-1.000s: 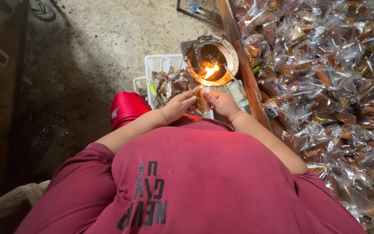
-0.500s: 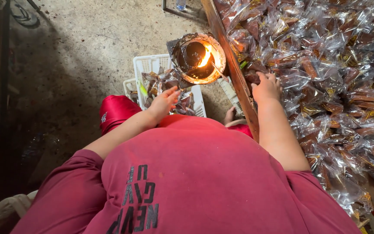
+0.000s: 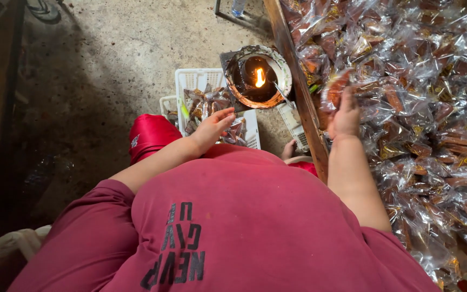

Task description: Sealing small plastic bags containing food by folding the opening and passing it over a flame from an oil lamp.

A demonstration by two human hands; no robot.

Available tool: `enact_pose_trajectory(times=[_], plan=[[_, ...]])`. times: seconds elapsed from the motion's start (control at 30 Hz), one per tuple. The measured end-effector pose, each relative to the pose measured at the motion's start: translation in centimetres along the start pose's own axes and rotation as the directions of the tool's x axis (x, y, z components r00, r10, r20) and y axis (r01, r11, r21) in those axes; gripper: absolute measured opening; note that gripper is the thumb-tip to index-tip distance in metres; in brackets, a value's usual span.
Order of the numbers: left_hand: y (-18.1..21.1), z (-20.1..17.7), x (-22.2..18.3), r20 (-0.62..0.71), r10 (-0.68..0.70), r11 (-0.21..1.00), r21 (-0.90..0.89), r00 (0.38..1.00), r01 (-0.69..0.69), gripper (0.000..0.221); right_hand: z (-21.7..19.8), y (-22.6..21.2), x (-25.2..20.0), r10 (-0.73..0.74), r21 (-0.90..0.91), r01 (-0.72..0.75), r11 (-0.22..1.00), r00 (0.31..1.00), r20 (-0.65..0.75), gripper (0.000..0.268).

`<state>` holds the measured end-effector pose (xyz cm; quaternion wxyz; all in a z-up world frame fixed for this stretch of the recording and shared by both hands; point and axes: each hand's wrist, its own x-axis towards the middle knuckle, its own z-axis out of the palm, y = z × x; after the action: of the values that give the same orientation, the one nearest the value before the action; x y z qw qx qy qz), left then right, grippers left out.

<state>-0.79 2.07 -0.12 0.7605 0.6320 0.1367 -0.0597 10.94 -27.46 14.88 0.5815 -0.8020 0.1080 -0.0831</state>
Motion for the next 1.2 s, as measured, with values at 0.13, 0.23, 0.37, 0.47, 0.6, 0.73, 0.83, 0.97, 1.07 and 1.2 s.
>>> enact_pose_trajectory(times=[0.13,0.23,0.37,0.47,0.6,0.73,0.83,0.97,1.07,1.2], plan=[[0.7,1.0,-0.5,0.084,0.068,0.973,-0.224,0.994,-0.048,0.068,3.1,-5.1,-6.5,0.077,0.062,-0.131,0.989,0.839,0.538,0.026],[-0.2,2.1,0.4,0.171,0.1,0.93,-0.367,0.98,-0.031,0.092,6.2,-3.1,-8.8,-0.137,0.034,0.222,0.975,0.466,0.874,0.037],[1.1,1.5,0.0,0.02,0.106,0.948,-0.302,0.994,-0.096,0.049,8.7,4.5,-6.1,-0.003,-0.012,0.024,1.0,0.565,0.825,0.043],[0.7,0.3,0.5,-0.097,0.094,0.914,-0.386,0.991,-0.125,0.04,9.0,8.3,-3.6,-0.017,0.042,-0.015,0.999,0.757,0.653,0.023],[1.7,1.3,-0.4,-0.033,0.153,0.84,-0.523,0.988,-0.148,0.034,9.4,6.9,-5.9,0.129,-0.011,-0.196,0.981,0.603,0.787,0.033],[0.5,0.9,0.3,-0.06,0.165,0.874,-0.454,0.984,-0.174,0.037,9.8,9.2,-4.1,0.041,-0.068,0.012,0.998,0.683,0.729,0.022],[1.7,1.0,-0.4,-0.085,0.212,0.876,-0.425,0.974,-0.228,0.034,9.7,6.9,-5.5,-0.015,-0.123,0.159,0.98,0.667,0.745,0.02],[2.3,0.4,-1.0,-0.094,0.14,0.92,-0.356,0.986,-0.165,0.03,9.6,6.1,-6.7,-0.089,-0.008,0.133,0.991,0.708,0.701,0.017],[2.9,0.6,-1.2,-0.09,0.103,0.936,-0.327,0.991,-0.127,0.026,9.7,4.8,-7.0,-0.144,0.078,0.123,0.989,0.731,0.667,0.016],[2.8,0.5,-0.7,-0.009,0.023,0.935,-0.355,1.0,-0.024,0.03,9.7,9.1,-5.0,-0.122,-0.007,0.163,0.987,0.762,0.637,0.016]])
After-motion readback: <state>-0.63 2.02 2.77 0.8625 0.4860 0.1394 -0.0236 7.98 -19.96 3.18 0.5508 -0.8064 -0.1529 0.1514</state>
